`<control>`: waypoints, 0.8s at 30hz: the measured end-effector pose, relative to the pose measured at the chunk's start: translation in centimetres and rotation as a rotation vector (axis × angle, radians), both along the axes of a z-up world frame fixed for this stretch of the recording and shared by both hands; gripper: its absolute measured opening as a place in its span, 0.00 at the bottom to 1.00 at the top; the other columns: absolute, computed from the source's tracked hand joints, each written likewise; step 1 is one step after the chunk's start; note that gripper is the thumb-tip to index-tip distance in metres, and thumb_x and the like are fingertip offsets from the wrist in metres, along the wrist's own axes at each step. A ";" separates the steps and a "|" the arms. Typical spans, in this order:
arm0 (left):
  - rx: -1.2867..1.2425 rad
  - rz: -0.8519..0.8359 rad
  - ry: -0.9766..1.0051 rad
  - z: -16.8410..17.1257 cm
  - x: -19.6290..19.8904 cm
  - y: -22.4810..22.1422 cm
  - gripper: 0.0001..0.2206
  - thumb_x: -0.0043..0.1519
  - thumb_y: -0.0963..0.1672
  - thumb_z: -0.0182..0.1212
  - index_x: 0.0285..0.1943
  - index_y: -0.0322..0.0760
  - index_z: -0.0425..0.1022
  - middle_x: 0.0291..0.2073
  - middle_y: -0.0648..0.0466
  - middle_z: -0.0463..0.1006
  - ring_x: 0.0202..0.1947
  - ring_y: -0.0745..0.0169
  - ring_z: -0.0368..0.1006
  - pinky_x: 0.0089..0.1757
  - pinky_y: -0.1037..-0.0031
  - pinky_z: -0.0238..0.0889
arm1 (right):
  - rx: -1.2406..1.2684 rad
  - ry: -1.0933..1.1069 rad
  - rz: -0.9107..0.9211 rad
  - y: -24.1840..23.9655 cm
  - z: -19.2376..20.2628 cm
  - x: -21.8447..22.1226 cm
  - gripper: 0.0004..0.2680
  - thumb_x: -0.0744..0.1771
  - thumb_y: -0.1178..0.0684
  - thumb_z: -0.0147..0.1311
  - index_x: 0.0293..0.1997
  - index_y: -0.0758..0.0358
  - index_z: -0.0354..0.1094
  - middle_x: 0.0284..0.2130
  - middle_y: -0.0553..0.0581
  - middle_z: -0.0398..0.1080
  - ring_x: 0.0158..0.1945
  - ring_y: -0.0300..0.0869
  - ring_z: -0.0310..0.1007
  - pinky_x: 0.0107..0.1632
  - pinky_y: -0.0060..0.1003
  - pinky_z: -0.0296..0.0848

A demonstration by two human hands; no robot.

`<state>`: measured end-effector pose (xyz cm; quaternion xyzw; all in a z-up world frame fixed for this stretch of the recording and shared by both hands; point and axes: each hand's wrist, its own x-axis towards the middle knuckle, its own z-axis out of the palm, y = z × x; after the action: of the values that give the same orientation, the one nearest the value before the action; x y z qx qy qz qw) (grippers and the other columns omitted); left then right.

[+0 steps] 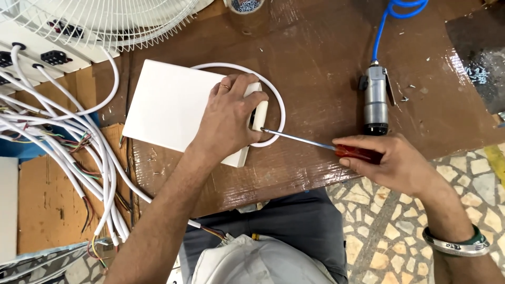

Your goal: Assembling electrical extension boxes by attaching cables, plastic caps, and securing the casing with screws.

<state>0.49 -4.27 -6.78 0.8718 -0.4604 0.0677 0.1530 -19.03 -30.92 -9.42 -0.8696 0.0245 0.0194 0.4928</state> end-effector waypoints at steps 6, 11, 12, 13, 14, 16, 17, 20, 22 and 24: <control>-0.024 -0.012 -0.002 0.1 0.0 0.1 0.28 0.32 0.44 0.80 0.46 0.43 0.81 0.58 0.52 0.69 0.59 0.46 0.63 0.59 0.52 0.59 | 0.006 -0.015 0.038 -0.2 -1.8 0.3 0.17 0.59 0.58 0.65 0.53 0.50 0.77 0.30 0.49 0.85 0.16 0.34 0.75 0.17 0.25 0.73; -0.021 -0.012 0.007 0.1 0.1 0.0 0.27 0.33 0.44 0.81 0.44 0.42 0.81 0.58 0.52 0.69 0.59 0.46 0.64 0.59 0.50 0.59 | 0.005 0.005 -0.009 0.7 -1.2 0.3 0.18 0.59 0.59 0.66 0.54 0.51 0.77 0.34 0.49 0.85 0.21 0.34 0.80 0.22 0.26 0.77; -0.025 -0.014 0.006 0.2 0.1 0.0 0.26 0.33 0.44 0.81 0.44 0.41 0.81 0.58 0.52 0.69 0.59 0.46 0.64 0.60 0.50 0.60 | 0.012 0.010 -0.015 0.8 -1.4 0.3 0.18 0.59 0.59 0.66 0.54 0.51 0.77 0.34 0.49 0.86 0.22 0.35 0.80 0.23 0.26 0.78; -0.025 -0.013 0.007 0.2 0.1 0.1 0.26 0.33 0.44 0.81 0.44 0.41 0.81 0.58 0.52 0.69 0.59 0.46 0.64 0.60 0.50 0.60 | 0.012 0.011 -0.014 0.9 -1.3 0.3 0.18 0.59 0.59 0.66 0.54 0.51 0.77 0.34 0.49 0.86 0.22 0.35 0.80 0.23 0.26 0.78; -0.028 -0.011 0.009 0.1 0.0 0.1 0.26 0.33 0.44 0.80 0.44 0.41 0.81 0.58 0.52 0.69 0.59 0.46 0.64 0.59 0.51 0.60 | -0.005 -0.034 0.000 1.0 -1.2 0.3 0.18 0.59 0.59 0.66 0.53 0.52 0.77 0.33 0.49 0.85 0.22 0.34 0.80 0.23 0.26 0.77; -0.031 -0.011 0.010 0.2 0.1 0.0 0.26 0.33 0.43 0.80 0.45 0.41 0.81 0.58 0.52 0.70 0.58 0.47 0.64 0.59 0.51 0.59 | -0.023 -0.080 0.012 1.2 -1.1 0.3 0.17 0.59 0.59 0.66 0.53 0.54 0.76 0.33 0.49 0.85 0.22 0.34 0.80 0.24 0.26 0.76; -0.028 -0.007 0.019 0.2 0.1 0.0 0.27 0.33 0.43 0.80 0.45 0.41 0.81 0.58 0.52 0.69 0.59 0.46 0.64 0.59 0.52 0.59 | -0.010 -0.095 0.002 1.2 -1.1 0.3 0.17 0.59 0.60 0.66 0.53 0.54 0.77 0.28 0.49 0.84 0.19 0.33 0.75 0.20 0.26 0.72; -0.030 -0.006 0.029 0.2 0.0 0.0 0.28 0.34 0.45 0.81 0.47 0.41 0.81 0.59 0.52 0.69 0.59 0.46 0.63 0.59 0.52 0.58 | 0.004 -0.113 -0.007 1.2 -1.4 0.2 0.16 0.60 0.61 0.66 0.52 0.54 0.77 0.25 0.49 0.83 0.16 0.33 0.71 0.18 0.26 0.68; -0.033 -0.010 0.031 0.1 0.1 0.1 0.28 0.34 0.47 0.82 0.47 0.41 0.81 0.59 0.51 0.68 0.60 0.45 0.62 0.58 0.52 0.58 | 0.006 -0.115 -0.006 1.0 -2.0 0.1 0.16 0.60 0.60 0.66 0.52 0.53 0.77 0.25 0.49 0.82 0.16 0.33 0.71 0.18 0.26 0.69; -0.016 0.001 0.020 -0.2 0.3 0.1 0.29 0.34 0.46 0.82 0.49 0.41 0.82 0.58 0.52 0.69 0.60 0.45 0.63 0.61 0.48 0.58 | 0.036 -0.110 0.010 0.7 -2.8 0.0 0.16 0.60 0.59 0.65 0.52 0.52 0.76 0.25 0.50 0.83 0.15 0.32 0.72 0.16 0.24 0.68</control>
<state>0.76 -4.21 -6.94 0.8713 -0.4581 0.0629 0.1644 -19.02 -30.26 -12.21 -0.8603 -0.0073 -0.0255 0.5090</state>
